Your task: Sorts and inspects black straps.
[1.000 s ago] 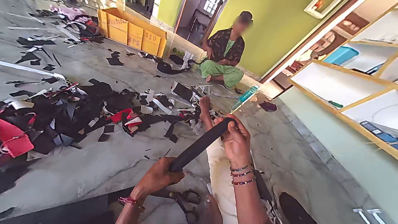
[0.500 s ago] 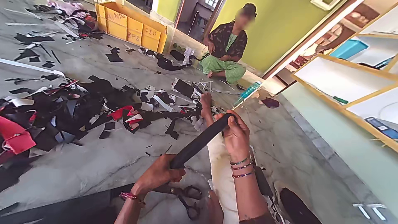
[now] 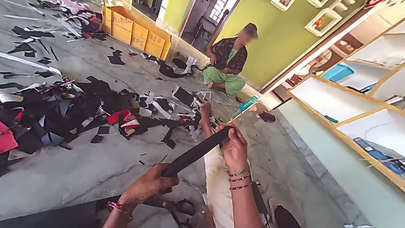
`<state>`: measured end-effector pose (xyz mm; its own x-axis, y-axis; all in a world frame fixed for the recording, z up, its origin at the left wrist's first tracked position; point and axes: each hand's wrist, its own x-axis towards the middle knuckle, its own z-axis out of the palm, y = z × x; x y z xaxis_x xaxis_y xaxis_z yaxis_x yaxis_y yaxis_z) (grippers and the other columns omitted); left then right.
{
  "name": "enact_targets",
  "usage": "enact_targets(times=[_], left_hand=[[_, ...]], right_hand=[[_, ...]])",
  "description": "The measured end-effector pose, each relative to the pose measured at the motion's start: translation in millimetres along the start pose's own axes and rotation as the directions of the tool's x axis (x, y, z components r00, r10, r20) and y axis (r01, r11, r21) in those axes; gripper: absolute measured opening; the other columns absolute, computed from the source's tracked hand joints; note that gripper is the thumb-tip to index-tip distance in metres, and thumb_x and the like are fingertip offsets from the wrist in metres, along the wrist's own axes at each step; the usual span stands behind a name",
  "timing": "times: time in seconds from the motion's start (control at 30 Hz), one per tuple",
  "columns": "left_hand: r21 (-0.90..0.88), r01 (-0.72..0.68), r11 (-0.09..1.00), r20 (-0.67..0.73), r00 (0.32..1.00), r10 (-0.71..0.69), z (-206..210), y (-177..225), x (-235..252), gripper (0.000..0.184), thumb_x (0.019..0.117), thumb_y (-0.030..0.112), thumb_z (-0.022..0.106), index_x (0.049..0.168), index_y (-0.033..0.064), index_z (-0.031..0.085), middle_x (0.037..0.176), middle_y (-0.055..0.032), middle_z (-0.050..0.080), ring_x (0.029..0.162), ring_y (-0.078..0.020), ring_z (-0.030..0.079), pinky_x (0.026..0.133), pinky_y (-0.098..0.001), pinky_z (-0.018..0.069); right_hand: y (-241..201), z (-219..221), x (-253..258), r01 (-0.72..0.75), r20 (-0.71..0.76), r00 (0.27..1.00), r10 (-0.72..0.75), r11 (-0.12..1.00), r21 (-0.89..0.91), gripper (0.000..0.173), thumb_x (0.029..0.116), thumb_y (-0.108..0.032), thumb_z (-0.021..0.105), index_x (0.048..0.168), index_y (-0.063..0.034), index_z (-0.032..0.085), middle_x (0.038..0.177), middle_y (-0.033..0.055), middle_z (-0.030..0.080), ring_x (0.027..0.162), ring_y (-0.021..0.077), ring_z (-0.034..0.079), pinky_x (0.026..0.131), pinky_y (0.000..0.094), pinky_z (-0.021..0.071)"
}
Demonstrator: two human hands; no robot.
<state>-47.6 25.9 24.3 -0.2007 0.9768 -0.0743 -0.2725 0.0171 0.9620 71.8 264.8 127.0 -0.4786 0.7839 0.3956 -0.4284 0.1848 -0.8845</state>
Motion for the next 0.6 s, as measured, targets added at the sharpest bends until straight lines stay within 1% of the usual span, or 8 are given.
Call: enact_targets(times=[0.1, 0.2, 0.23, 0.33, 0.43, 0.5, 0.57, 0.6], left_hand=[[-0.089, -0.022, 0.996, 0.021, 1.0, 0.024, -3.0, -0.7, -0.7, 0.009, 0.0898, 0.025, 0.069, 0.091, 0.0184, 0.062, 0.056, 0.012, 0.049, 0.042, 0.0018, 0.042, 0.04, -0.0145, 0.0361], [-0.202, -0.058, 0.978, 0.025, 0.998, 0.064, -3.7, -4.3, -1.2, 0.032, 0.084, 0.048, 0.076, 0.09, 0.0187, 0.064, 0.055, 0.0139, 0.046, 0.04, 0.004, 0.04, 0.038, -0.0124, 0.0332], [-0.221, -0.068, 0.973, 0.019, 0.997, 0.074, -3.6, -4.0, -1.8, 0.038, 0.0831, 0.055, 0.075, 0.09, 0.0188, 0.065, 0.055, 0.0141, 0.047, 0.04, 0.0043, 0.04, 0.038, -0.0121, 0.033], [-0.256, -0.107, 0.961, -0.017, 0.994, 0.106, -3.2, -1.5, -4.6, 0.041, 0.09, 0.059, 0.066, 0.092, 0.0182, 0.066, 0.055, 0.0143, 0.05, 0.041, 0.0048, 0.042, 0.039, -0.0115, 0.0342], [-0.306, -0.119, 0.944, -0.048, 0.993, 0.11, -3.2, -1.7, -6.0, 0.051, 0.0947, 0.065, 0.055, 0.095, 0.0158, 0.068, 0.057, 0.0129, 0.053, 0.042, 0.0045, 0.044, 0.04, -0.0114, 0.0361], [-0.318, -0.107, 0.942, -0.054, 0.994, 0.094, -2.4, -1.1, -5.0, 0.052, 0.1006, 0.061, 0.044, 0.097, 0.0143, 0.068, 0.057, 0.0116, 0.053, 0.042, 0.0036, 0.044, 0.04, -0.012, 0.0371], [-0.31, -0.076, 0.948, -0.05, 0.997, 0.063, -1.4, 0.7, -4.1, 0.044, 0.1063, 0.044, 0.036, 0.098, 0.0138, 0.067, 0.057, 0.011, 0.053, 0.042, 0.0034, 0.045, 0.04, -0.0121, 0.0377], [-0.299, -0.056, 0.953, -0.046, 0.998, 0.044, -0.9, 2.0, -3.7, 0.04, 0.1071, 0.037, 0.036, 0.098, 0.0139, 0.067, 0.058, 0.0109, 0.053, 0.043, 0.0033, 0.044, 0.04, -0.012, 0.0377]], right_hand=[[-1.6, 2.0, 0.4, -0.012, -0.022, 1.0, 0.012, 1.0, -0.002, 0.027, 0.1058, -0.002, 0.038, 0.12, 0.0, 0.061, 0.096, 0.0054, 0.077, 0.089, 0.0157, 0.076, 0.082, 0.0308, 0.0633], [-3.0, 4.3, 1.7, -0.008, -0.018, 1.0, 0.008, 1.0, -0.012, 0.027, 0.1064, -0.003, 0.038, 0.119, -0.0012, 0.061, 0.095, 0.0035, 0.078, 0.088, 0.015, 0.076, 0.082, 0.0302, 0.0635], [-3.2, 5.5, 1.8, -0.007, -0.02, 1.0, 0.007, 1.0, -0.013, 0.027, 0.1065, -0.003, 0.037, 0.119, -0.0012, 0.061, 0.095, 0.0033, 0.077, 0.088, 0.0148, 0.076, 0.082, 0.0302, 0.0635], [-3.0, 8.1, 2.1, -0.006, -0.009, 1.0, 0.006, 1.0, -0.013, 0.027, 0.1068, -0.003, 0.037, 0.116, -0.0019, 0.062, 0.094, 0.0033, 0.078, 0.087, 0.0138, 0.076, 0.08, 0.0289, 0.0635], [-3.1, 10.6, 2.8, -0.006, -0.014, 1.0, 0.006, 1.0, -0.01, 0.027, 0.1071, -0.003, 0.037, 0.115, -0.0026, 0.063, 0.093, 0.003, 0.077, 0.086, 0.0135, 0.076, 0.081, 0.0288, 0.0632], [-4.0, 10.5, 3.7, 0.004, -0.018, 1.0, -0.004, 1.0, -0.006, 0.027, 0.1069, -0.003, 0.038, 0.115, -0.0021, 0.063, 0.094, 0.004, 0.077, 0.087, 0.0142, 0.076, 0.081, 0.0291, 0.0634], [-4.3, 9.5, 4.3, 0.008, -0.019, 1.0, -0.007, 1.0, 0.005, 0.026, 0.1066, -0.002, 0.038, 0.115, -0.0015, 0.063, 0.094, 0.0048, 0.077, 0.088, 0.0152, 0.076, 0.082, 0.03, 0.0637], [-3.9, 8.8, 4.7, 0.008, -0.02, 1.0, -0.008, 1.0, 0.011, 0.026, 0.1064, -0.001, 0.039, 0.114, -0.001, 0.063, 0.094, 0.0053, 0.077, 0.088, 0.0157, 0.076, 0.082, 0.0305, 0.0637]])
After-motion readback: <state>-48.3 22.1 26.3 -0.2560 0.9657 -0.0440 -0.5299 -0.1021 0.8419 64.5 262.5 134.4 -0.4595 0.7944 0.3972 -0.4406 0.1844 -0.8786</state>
